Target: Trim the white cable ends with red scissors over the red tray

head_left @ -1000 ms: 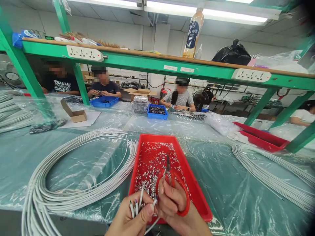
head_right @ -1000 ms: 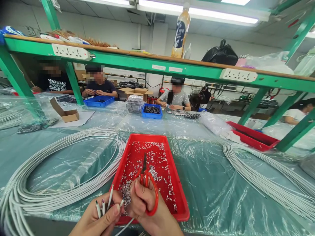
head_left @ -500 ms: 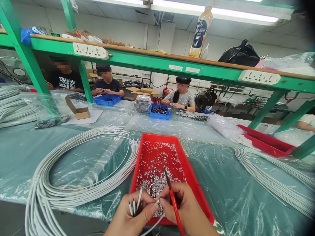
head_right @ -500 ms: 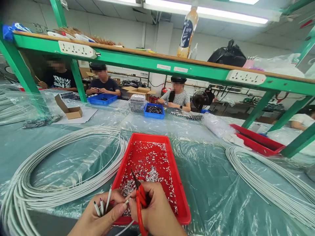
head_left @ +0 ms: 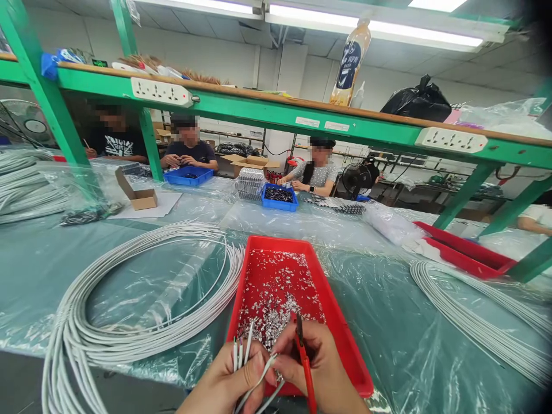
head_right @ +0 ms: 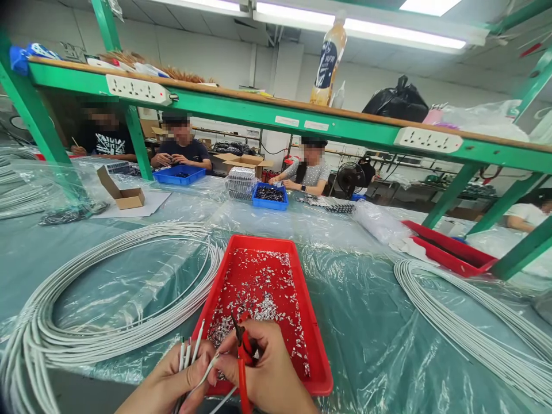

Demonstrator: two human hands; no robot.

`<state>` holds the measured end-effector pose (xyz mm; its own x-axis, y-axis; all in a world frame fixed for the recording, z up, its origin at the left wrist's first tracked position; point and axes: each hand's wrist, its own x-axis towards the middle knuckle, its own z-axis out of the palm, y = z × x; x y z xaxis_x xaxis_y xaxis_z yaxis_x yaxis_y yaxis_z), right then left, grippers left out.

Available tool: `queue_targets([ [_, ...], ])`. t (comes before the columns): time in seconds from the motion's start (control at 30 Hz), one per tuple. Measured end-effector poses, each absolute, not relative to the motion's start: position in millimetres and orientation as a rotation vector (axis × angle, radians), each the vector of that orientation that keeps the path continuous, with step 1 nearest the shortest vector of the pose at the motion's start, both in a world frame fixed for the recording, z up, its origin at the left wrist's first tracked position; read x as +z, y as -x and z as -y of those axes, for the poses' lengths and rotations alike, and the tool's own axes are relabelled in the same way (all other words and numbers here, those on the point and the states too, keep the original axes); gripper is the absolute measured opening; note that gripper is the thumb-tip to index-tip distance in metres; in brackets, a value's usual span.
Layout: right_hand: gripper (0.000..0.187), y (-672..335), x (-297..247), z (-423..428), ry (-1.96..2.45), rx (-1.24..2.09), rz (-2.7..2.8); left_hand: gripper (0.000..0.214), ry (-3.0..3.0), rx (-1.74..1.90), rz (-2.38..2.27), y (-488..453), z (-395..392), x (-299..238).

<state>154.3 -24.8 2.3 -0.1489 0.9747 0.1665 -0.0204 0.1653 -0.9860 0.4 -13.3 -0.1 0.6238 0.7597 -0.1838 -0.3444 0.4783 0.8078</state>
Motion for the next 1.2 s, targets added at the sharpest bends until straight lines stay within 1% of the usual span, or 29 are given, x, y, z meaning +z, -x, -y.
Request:
queue_targets([
  [0.2, 0.024, -154.4, 7.5, 26.2, 1.029, 1.189, 1.392, 0.038, -0.791, 0.694, -0.575, 0.8, 13.0, 0.9],
  [0.4, 0.022, -151.3, -4.7, 29.4, 1.05, 1.079, 1.306, 0.039, -0.829, 0.693, -0.538, 1.2, 13.4, -1.0],
  [0.53, 0.027, -151.0, -17.2, 31.6, 1.142, 1.004, 1.206, 0.04, -0.883, 0.717, -0.549, 0.8, 13.3, 0.2],
  [0.8, 0.027, -148.3, -10.3, 31.1, 1.002, 1.155, 1.156, 0.044, -0.928, 0.689, -0.574, 0.9, 14.4, 1.2],
  [1.0, 0.031, -147.1, -15.8, 28.7, 1.043, 1.035, 1.159, 0.051, -1.152, 0.794, -0.623, -2.3, 5.2, -11.4],
  [1.2, 0.035, -143.7, -21.9, 26.9, 1.104, 0.943, 1.131, 0.051, -1.007, 0.845, -0.659, -5.5, 9.9, -7.5],
])
